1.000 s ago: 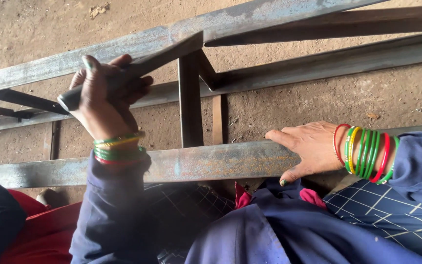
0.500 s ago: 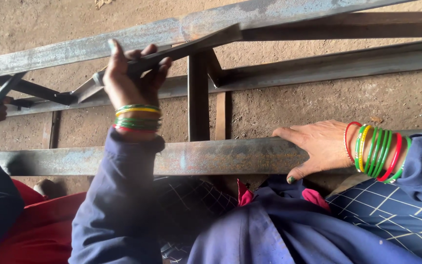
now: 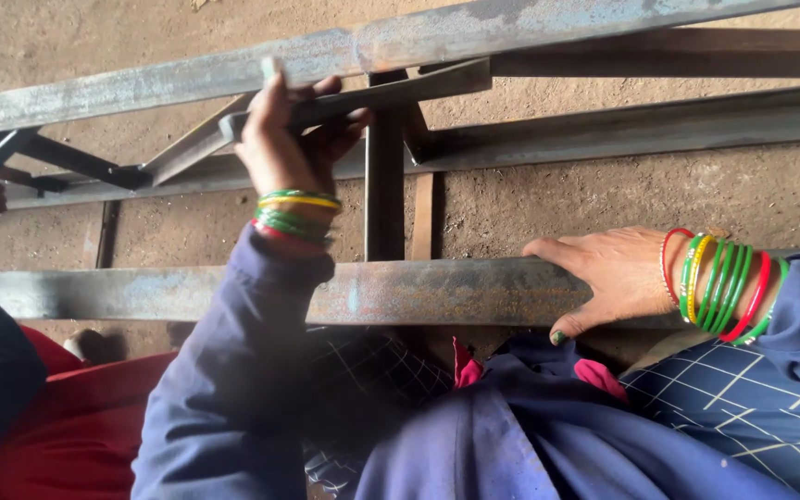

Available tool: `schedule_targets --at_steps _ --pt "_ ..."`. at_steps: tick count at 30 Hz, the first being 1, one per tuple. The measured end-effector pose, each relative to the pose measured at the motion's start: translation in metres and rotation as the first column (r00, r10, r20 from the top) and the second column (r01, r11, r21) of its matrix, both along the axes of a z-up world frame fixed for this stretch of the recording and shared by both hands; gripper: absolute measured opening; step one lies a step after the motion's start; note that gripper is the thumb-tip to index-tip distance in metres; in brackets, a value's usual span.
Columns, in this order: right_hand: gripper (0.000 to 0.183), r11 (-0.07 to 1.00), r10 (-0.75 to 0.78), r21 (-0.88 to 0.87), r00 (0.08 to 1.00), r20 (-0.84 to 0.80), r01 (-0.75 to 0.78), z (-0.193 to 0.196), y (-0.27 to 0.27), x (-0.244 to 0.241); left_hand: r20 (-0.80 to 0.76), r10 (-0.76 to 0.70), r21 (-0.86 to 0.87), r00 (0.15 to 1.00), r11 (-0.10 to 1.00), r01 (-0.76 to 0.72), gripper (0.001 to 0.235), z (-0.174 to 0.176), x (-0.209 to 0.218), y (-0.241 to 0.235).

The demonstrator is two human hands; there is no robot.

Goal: The person fits metal bars into a frame by hand and uses a metal tool to strike and adjust the joints. They move along the structure, positioning the tool against different sections of the metal to pry and hammer them into place.

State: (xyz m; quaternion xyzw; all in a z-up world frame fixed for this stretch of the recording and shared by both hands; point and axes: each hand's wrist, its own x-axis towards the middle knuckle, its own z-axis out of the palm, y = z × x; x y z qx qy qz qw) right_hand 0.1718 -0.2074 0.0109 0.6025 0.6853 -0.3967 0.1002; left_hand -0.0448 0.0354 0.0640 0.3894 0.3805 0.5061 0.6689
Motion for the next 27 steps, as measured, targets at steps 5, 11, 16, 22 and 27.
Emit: schedule_targets --at_steps 5,11,16,22,27 --pt "0.102 1.000 -0.013 -0.005 0.999 0.030 0.014 0.007 0.001 -0.002 -0.169 -0.104 0.360 0.980 0.919 0.160 0.029 0.008 -0.015 -0.017" --pt "0.098 0.998 -0.012 -0.066 0.999 0.050 0.015 0.017 0.003 -0.005 -0.588 -0.080 0.758 0.805 0.295 0.582 0.022 0.035 -0.040 -0.051" --pt "0.105 0.997 -0.024 -0.066 0.997 0.079 0.029 0.011 0.002 -0.004 -0.780 0.112 0.603 0.616 -0.125 0.788 0.015 0.064 -0.033 -0.092" --pt "0.106 0.999 -0.014 -0.039 0.997 0.075 0.017 0.006 0.001 -0.003 -0.683 0.138 0.690 0.717 -0.198 0.696 0.029 0.085 -0.021 -0.115" --pt "0.103 0.997 -0.015 -0.074 0.998 0.056 0.019 0.009 0.001 -0.004 -0.718 -0.136 0.695 0.683 -0.202 0.690 0.030 0.046 -0.028 -0.111"
